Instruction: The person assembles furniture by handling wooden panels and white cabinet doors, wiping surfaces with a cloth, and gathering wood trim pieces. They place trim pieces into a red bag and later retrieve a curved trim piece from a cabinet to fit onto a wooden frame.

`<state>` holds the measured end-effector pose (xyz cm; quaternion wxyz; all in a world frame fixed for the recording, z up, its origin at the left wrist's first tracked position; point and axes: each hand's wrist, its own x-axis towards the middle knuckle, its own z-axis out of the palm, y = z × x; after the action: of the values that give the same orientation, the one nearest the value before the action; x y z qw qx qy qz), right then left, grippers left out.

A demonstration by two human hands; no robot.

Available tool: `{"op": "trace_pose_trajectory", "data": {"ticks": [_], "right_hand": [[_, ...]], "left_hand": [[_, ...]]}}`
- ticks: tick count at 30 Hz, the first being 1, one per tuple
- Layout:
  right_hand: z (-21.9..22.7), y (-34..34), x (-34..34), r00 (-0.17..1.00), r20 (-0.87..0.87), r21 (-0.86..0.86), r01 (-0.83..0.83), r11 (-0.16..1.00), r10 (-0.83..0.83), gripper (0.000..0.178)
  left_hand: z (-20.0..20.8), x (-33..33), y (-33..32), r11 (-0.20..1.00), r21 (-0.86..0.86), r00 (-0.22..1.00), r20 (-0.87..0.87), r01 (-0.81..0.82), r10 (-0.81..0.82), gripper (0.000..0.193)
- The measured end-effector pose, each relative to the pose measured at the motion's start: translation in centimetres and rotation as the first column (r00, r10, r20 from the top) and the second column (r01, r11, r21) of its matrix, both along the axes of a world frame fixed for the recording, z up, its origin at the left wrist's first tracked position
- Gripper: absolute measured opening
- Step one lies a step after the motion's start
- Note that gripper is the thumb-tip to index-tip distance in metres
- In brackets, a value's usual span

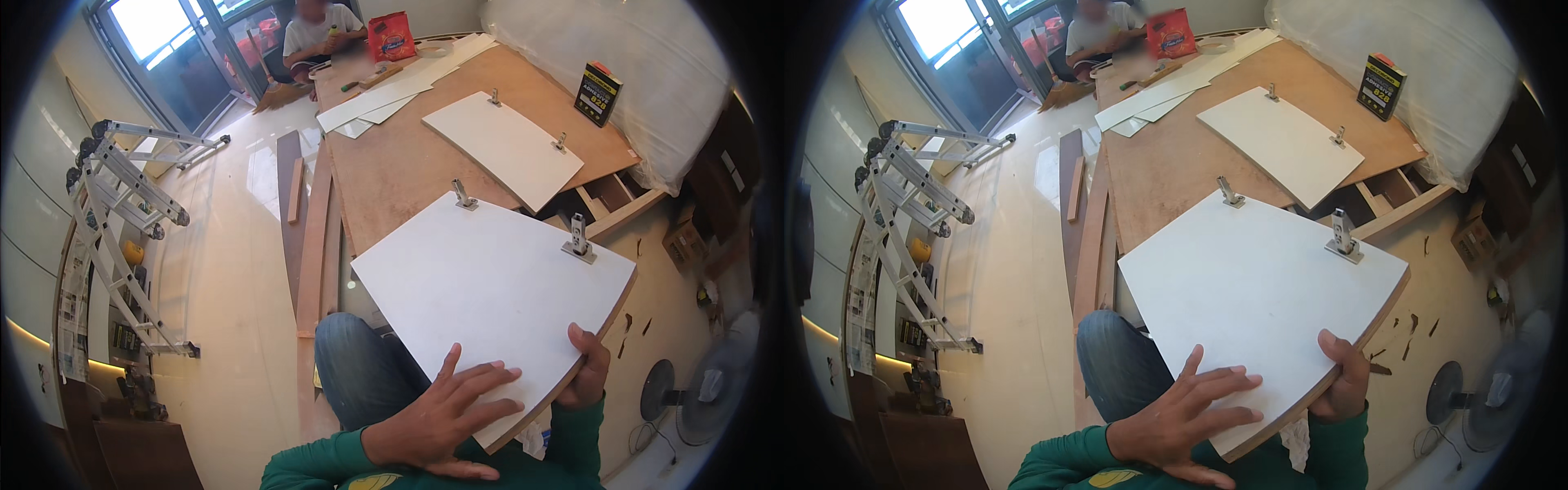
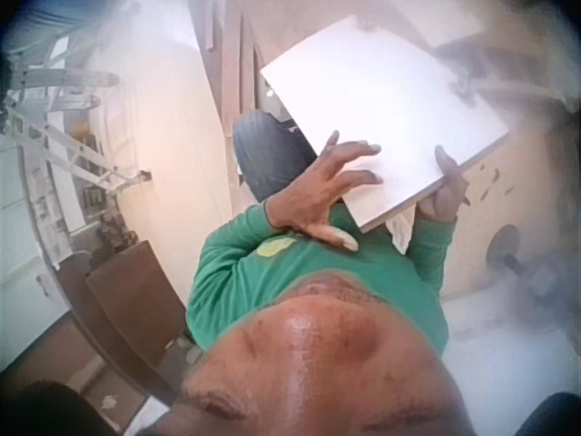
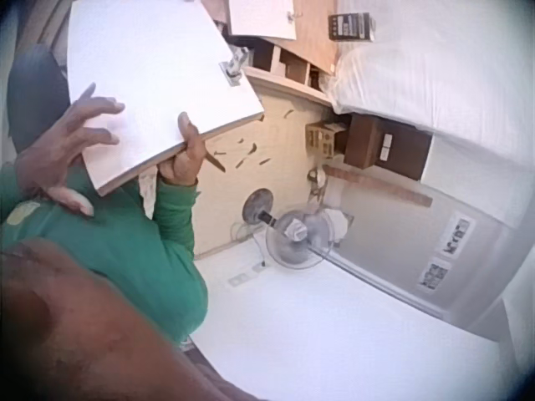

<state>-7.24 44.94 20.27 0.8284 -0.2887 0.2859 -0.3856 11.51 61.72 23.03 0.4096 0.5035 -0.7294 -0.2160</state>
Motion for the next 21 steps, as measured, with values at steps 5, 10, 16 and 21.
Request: {"op": "trace_pose_trajectory", "data": {"ticks": [5, 10, 16, 21], "right_hand": [[-4.4, 1.8, -3.0, 0.996, -0.009, 0.074, 0.092, 0.993, -0.092, 0.074], [-6.4, 2.6, -3.2, 0.995, 0.096, 0.063, -0.021, 0.998, 0.015, 0.084], [-6.5, 4.1, -1.3, 0.987, 0.139, 0.009, -0.080, 0.997, 0.078, 0.088], [-7.3, 3.1, 1.6, 0.965, 0.258, -0.040, -0.026, 0.999, 0.036, 0.081]], "left_hand": [[-4.4, 4.2, 0.5, 0.781, 0.289, 0.776, -0.162, -0.554, 0.610, 0.080], [-8.5, 4.1, 0.0, 0.480, 0.457, 0.323, -0.381, -0.749, 0.866, 0.085], [-10.8, 1.2, 0.2, 0.720, 0.676, -0.013, -0.730, -0.154, 0.683, 0.081], [-9.0, 1.8, -3.0, 0.739, 0.638, -0.203, -0.770, -0.216, 0.605, 0.048]]}}
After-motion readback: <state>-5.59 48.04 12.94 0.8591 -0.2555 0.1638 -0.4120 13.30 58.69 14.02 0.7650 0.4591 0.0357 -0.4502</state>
